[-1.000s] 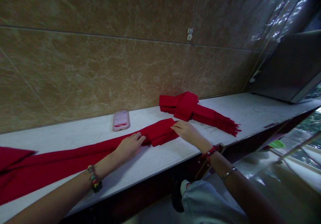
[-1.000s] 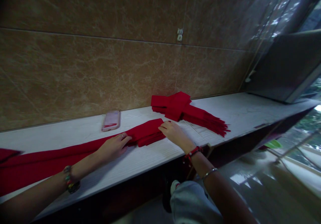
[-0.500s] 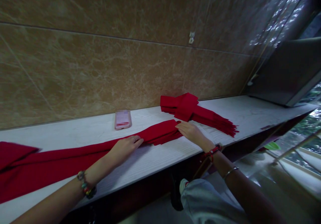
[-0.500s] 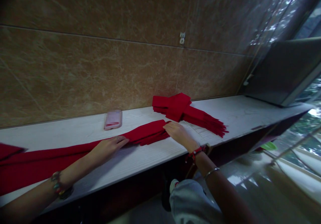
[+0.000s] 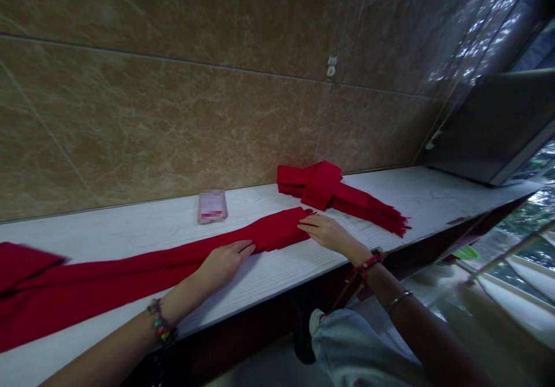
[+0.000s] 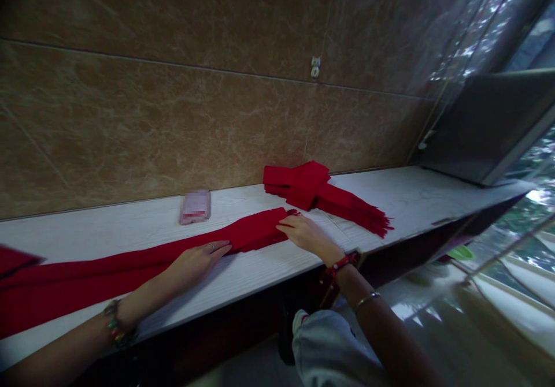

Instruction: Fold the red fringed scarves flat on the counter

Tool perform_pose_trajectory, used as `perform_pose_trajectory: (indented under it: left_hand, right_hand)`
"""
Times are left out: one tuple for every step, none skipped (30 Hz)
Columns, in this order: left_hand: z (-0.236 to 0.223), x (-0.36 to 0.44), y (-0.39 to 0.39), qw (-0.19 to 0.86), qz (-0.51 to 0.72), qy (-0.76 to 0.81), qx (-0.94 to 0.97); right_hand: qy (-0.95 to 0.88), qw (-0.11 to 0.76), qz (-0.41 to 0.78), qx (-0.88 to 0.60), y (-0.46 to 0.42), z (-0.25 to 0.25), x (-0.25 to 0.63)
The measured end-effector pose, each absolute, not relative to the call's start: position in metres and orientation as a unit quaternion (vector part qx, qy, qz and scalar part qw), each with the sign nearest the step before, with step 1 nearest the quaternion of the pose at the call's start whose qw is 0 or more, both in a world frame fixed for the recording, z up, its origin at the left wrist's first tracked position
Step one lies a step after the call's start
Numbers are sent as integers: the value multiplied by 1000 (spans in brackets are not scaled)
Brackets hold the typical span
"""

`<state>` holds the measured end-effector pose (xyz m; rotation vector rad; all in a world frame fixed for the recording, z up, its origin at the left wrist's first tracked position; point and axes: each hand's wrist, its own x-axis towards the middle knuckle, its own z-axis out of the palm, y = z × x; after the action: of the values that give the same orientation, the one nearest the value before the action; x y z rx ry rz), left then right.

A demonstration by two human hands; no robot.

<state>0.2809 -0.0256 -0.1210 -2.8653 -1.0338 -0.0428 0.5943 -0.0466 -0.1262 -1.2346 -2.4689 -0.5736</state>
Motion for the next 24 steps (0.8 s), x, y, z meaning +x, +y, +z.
perform_pose_trajectory:
  left_hand:
    - [-123,280,-26,38,-11,-340,-940]
    - [-125,279,-26,26,-10,-339,-940]
    - [-127,276,-26,14,-13,-335,-942]
    - [-129,274,-25,2,-18,-328,-945]
    - [-130,271,-25,-8,-25,-318,-948]
    - [-130,269,-25,-17,-31,-309,-950]
    - [-130,269,-24,-23,-34,-301,-953]
    - [-128,269,-24,-27,-36,-296,-954]
    - [-126,270,-23,-25,-43,-295,-954]
    - [-124,273,-22,-21,-55,-297,-953]
    - [-121,276,-20,-14,-72,-302,-950]
    - [-119,279,-19,-6,-89,-311,-946]
    - [-117,282,-17,0,-100,-323,-941]
    - [-117,284,-16,3,-101,-338,-936]
    - [-117,285,-15,3,-91,-355,-930]
    - [-119,285,-14,-1,-74,-370,-926]
    - [-121,284,-15,-4,-55,-382,-922]
    - [-124,282,-15,-9,-37,-389,-920]
    - [-126,279,-17,-14,-24,-393,-919]
    - [-127,277,-18,-20,-14,-395,-918]
    - [-128,274,-20,-24,-8,-397,-918]
    - [-128,272,-22,-29,-3,-398,-917]
    - [-127,270,-24,-35,2,-401,-915]
    - [-125,268,-26,-42,7,-406,-913]
  right_hand:
    - [-865,162,-190,-434,-47,-126,596]
    - [-865,166,-178,-439,-48,-126,597]
    - [-864,172,-165,-444,-49,-124,597]
    - [-862,181,-153,-448,-50,-121,596]
    - [-860,194,-140,-450,-51,-117,592]
    - [-857,210,-130,-451,-51,-112,586]
    - [-853,228,-122,-452,-50,-107,578]
    - [-848,245,-118,-454,-48,-102,567]
    - [-841,258,-116,-462,-45,-99,556]
    - [-834,262,-117,-471,-42,-96,544]
    - [-828,256,-119,-484,-38,-95,532]
    - [-823,243,-120,-499,-35,-96,522]
    - [-820,223,-119,-514,-31,-98,513]
    - [-818,197,-114,-528,-28,-101,507]
    - [-817,170,-104,-541,-26,-106,503]
    - [-817,144,-92,-551,-24,-111,502]
    - [-817,123,-79,-557,-23,-116,503]
    - [-818,108,-68,-560,-23,-120,505]
    - [-820,100,-61,-561,-22,-124,508]
    - [-821,97,-58,-560,-21,-128,511]
    - [-821,96,-60,-560,-21,-130,513]
    - [-821,97,-63,-559,-20,-132,515]
    - [-821,97,-66,-559,-19,-133,516]
    - [-821,97,-68,-559,-18,-133,517]
